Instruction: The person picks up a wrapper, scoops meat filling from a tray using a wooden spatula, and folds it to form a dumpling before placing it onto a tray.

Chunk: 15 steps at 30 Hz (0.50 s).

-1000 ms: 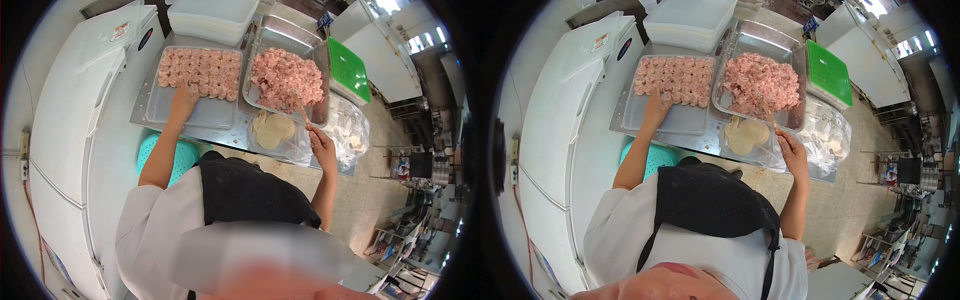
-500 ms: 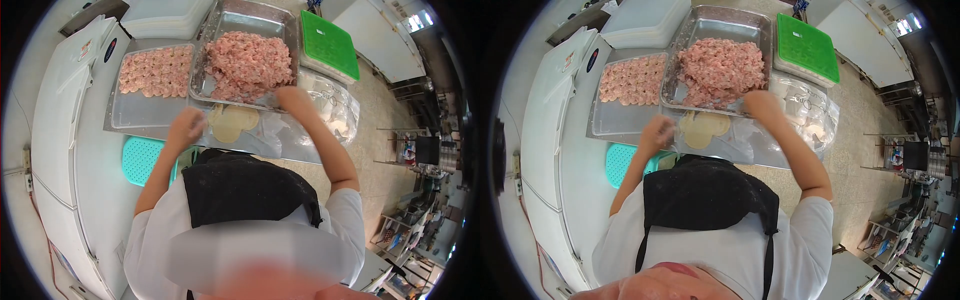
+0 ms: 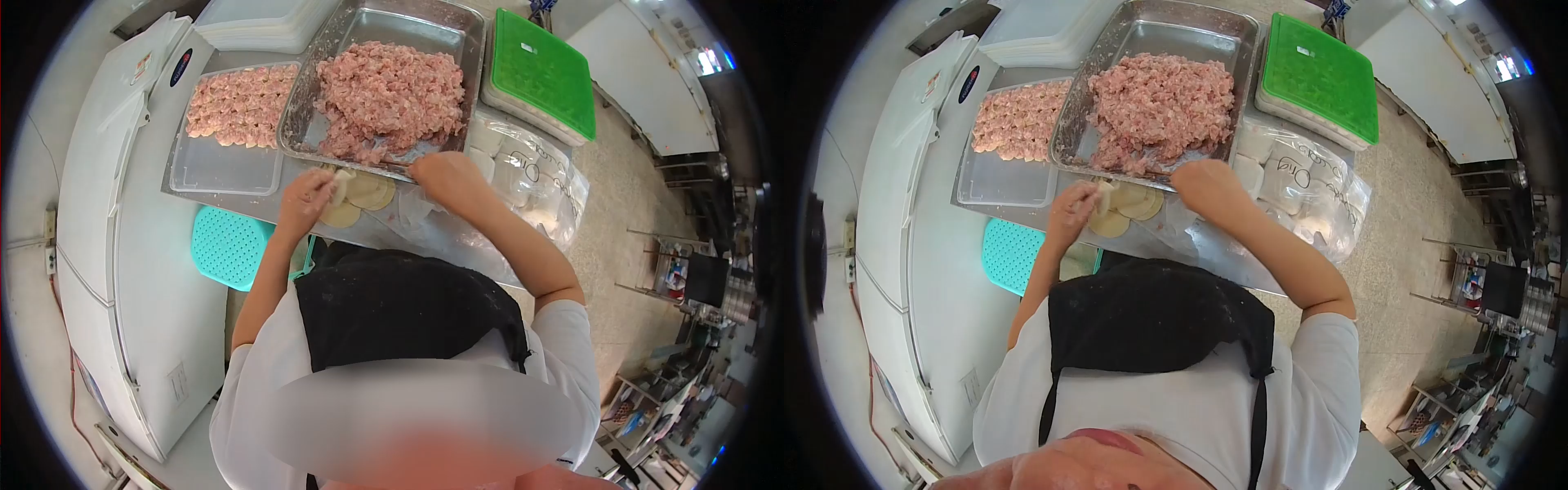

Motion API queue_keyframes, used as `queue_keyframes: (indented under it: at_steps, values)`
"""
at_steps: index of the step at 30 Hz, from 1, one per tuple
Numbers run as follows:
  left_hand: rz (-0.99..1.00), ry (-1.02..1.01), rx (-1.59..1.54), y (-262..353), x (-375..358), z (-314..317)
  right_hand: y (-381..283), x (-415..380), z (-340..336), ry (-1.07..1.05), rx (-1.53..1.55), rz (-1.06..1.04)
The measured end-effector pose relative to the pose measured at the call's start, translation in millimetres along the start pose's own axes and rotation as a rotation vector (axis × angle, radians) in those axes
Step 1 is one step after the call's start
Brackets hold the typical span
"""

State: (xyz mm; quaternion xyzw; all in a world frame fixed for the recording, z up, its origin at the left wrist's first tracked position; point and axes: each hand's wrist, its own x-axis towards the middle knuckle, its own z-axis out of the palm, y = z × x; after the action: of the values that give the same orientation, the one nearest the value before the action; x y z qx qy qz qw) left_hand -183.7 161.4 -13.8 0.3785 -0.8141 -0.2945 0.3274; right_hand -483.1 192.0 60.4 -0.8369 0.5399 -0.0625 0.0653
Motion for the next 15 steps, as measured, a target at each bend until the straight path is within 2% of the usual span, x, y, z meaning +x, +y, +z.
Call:
queue_keyframes:
  at_steps: [2, 3, 5, 6, 8, 9, 11, 13, 15]
  values:
    - [-0.447, 0.009, -0.304, 16, 4, -14, 12, 2, -24, -0.184, -0.081, 0.025]
    - [-0.448, 0.013, -0.302, 17, 7, -16, 23, 9, -23, -0.182, -0.081, 0.02]
    - [-0.58, 0.293, -1.163, 14, 15, -20, 38, 21, -15, -0.162, -0.109, 0.149]
    - [-0.578, 0.299, -1.163, 14, 16, -23, 27, 19, -2, -0.161, -0.111, 0.143]
    - [-0.597, 0.464, -1.471, 12, 21, -33, -7, 14, 27, -0.025, 0.121, 0.011]
    - [-0.595, 0.466, -1.472, 11, 25, -37, -6, 16, 25, -0.026, 0.118, 0.009]
    - [-0.536, 0.515, -1.154, 10, 31, -45, 0, 19, 19, -0.138, 0.53, 0.191]
    - [-0.573, 0.538, -1.213, 16, 39, -60, 2, 29, 8, -0.118, 0.537, 0.135]
    - [-0.604, 0.555, -1.275, 9, 43, -69, -5, 45, -6, -0.059, 0.233, 0.173]
